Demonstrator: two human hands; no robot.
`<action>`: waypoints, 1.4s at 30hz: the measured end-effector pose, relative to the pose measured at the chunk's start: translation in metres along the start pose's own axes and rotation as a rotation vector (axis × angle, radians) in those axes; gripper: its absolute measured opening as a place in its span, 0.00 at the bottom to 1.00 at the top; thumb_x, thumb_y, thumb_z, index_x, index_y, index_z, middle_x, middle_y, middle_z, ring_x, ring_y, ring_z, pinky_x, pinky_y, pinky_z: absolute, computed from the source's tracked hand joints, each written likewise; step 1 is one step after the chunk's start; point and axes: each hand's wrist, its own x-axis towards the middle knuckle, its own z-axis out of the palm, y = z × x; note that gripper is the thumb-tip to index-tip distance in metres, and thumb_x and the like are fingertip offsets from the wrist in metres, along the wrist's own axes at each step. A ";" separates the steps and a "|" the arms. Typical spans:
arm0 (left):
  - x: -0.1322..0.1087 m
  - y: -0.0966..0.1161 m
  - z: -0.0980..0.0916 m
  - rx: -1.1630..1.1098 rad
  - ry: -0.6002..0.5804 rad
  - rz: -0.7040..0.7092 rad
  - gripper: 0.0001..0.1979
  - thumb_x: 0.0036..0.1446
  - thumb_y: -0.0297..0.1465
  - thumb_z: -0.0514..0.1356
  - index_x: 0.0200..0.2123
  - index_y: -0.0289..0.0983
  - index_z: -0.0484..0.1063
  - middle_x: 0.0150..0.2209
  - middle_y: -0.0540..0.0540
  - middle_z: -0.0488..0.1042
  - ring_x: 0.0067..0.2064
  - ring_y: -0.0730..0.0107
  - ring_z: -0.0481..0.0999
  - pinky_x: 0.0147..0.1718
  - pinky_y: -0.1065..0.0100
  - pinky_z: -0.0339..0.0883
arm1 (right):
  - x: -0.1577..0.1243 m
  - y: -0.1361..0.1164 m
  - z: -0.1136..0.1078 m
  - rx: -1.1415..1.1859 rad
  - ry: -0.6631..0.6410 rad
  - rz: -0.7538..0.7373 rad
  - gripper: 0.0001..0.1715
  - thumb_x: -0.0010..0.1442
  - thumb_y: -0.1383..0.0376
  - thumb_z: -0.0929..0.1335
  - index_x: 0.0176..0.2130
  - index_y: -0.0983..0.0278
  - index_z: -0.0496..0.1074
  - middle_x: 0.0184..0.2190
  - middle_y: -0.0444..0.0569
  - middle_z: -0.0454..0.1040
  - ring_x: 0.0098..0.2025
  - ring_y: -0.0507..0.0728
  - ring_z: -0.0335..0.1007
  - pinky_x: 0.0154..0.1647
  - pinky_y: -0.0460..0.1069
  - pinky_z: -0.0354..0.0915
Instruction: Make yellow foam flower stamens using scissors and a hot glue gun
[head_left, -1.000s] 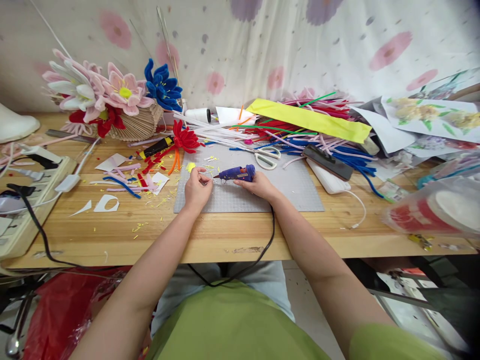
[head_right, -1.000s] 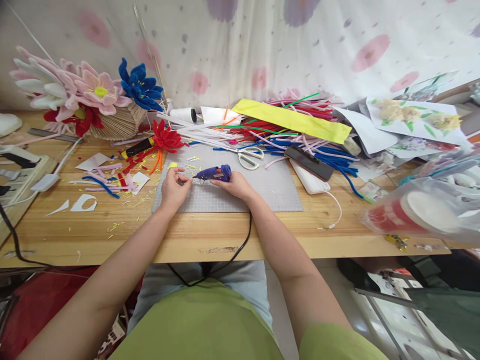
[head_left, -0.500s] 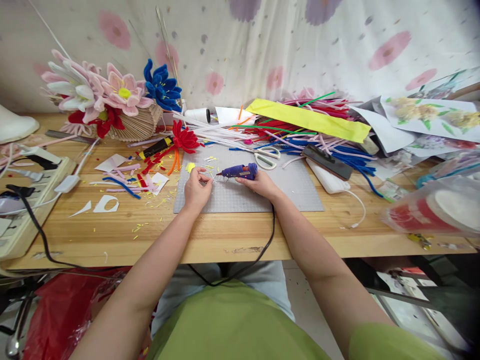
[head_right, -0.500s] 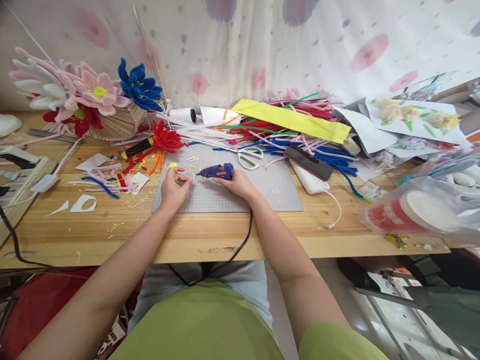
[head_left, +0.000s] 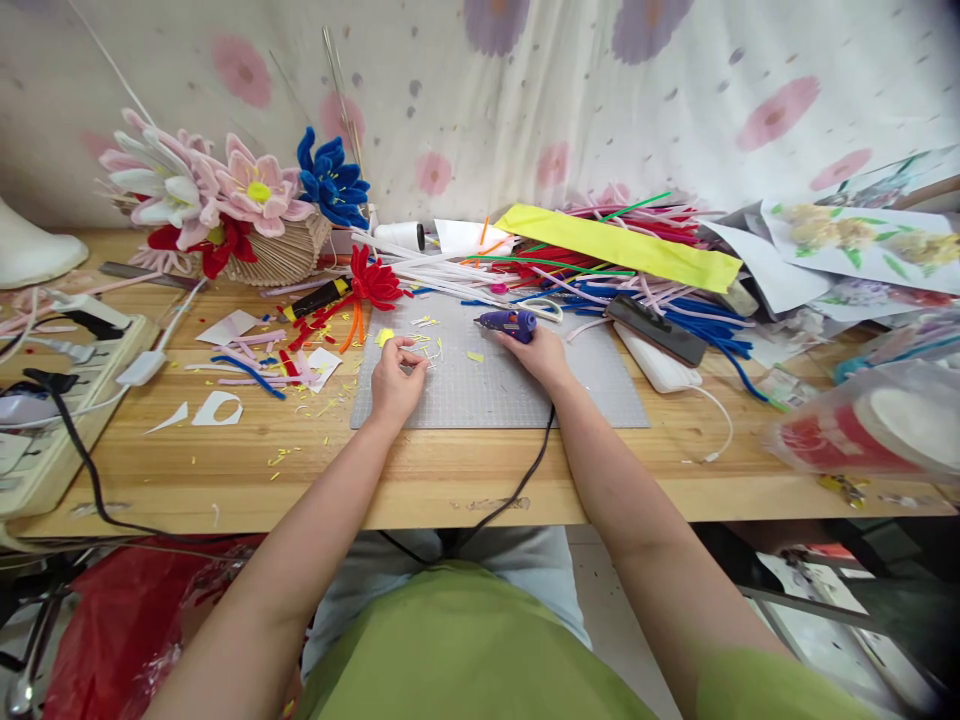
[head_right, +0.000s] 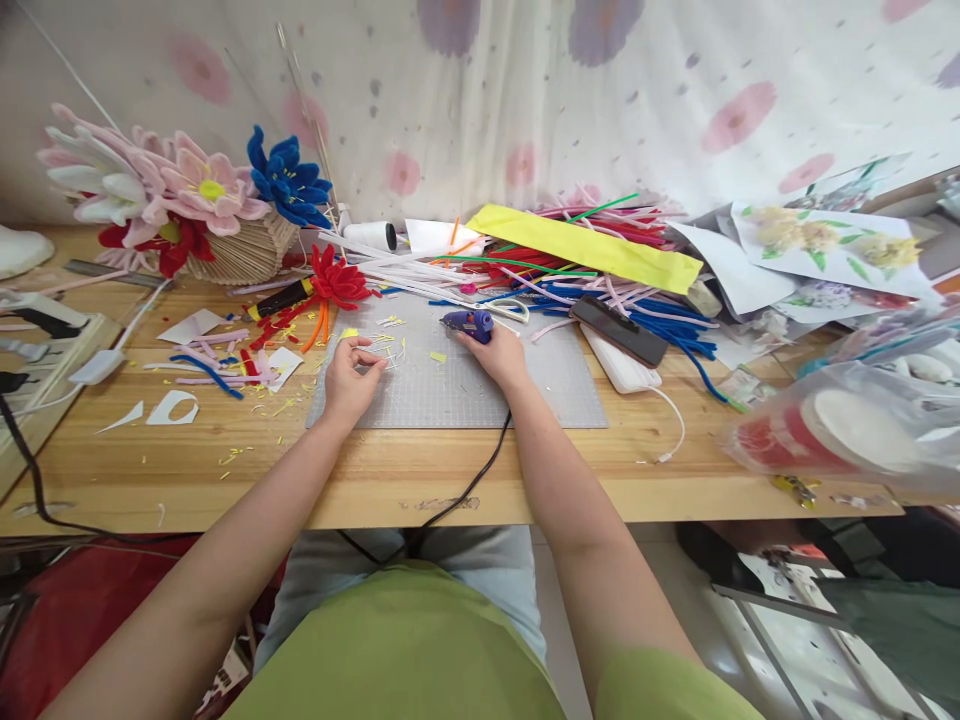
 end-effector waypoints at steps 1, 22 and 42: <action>0.000 0.000 0.000 -0.002 -0.001 -0.003 0.15 0.47 0.26 0.61 0.39 0.40 0.63 0.28 0.52 0.75 0.33 0.70 0.74 0.35 0.67 0.63 | -0.001 0.000 -0.003 -0.001 0.006 -0.022 0.29 0.46 0.44 0.68 0.39 0.63 0.71 0.36 0.52 0.74 0.38 0.60 0.69 0.38 0.53 0.62; 0.000 -0.005 -0.002 -0.030 -0.027 -0.007 0.13 0.47 0.27 0.61 0.38 0.41 0.64 0.28 0.52 0.75 0.31 0.72 0.73 0.31 0.68 0.61 | -0.030 -0.050 0.031 -0.289 -0.219 -0.185 0.17 0.56 0.73 0.59 0.47 0.66 0.63 0.43 0.59 0.72 0.43 0.63 0.69 0.38 0.53 0.61; 0.000 -0.001 0.000 -0.023 -0.019 0.009 0.12 0.47 0.26 0.61 0.36 0.41 0.64 0.29 0.52 0.75 0.32 0.71 0.74 0.33 0.68 0.63 | -0.031 -0.043 0.038 0.065 -0.215 -0.128 0.18 0.51 0.75 0.61 0.42 0.62 0.63 0.39 0.50 0.70 0.34 0.52 0.67 0.42 0.51 0.63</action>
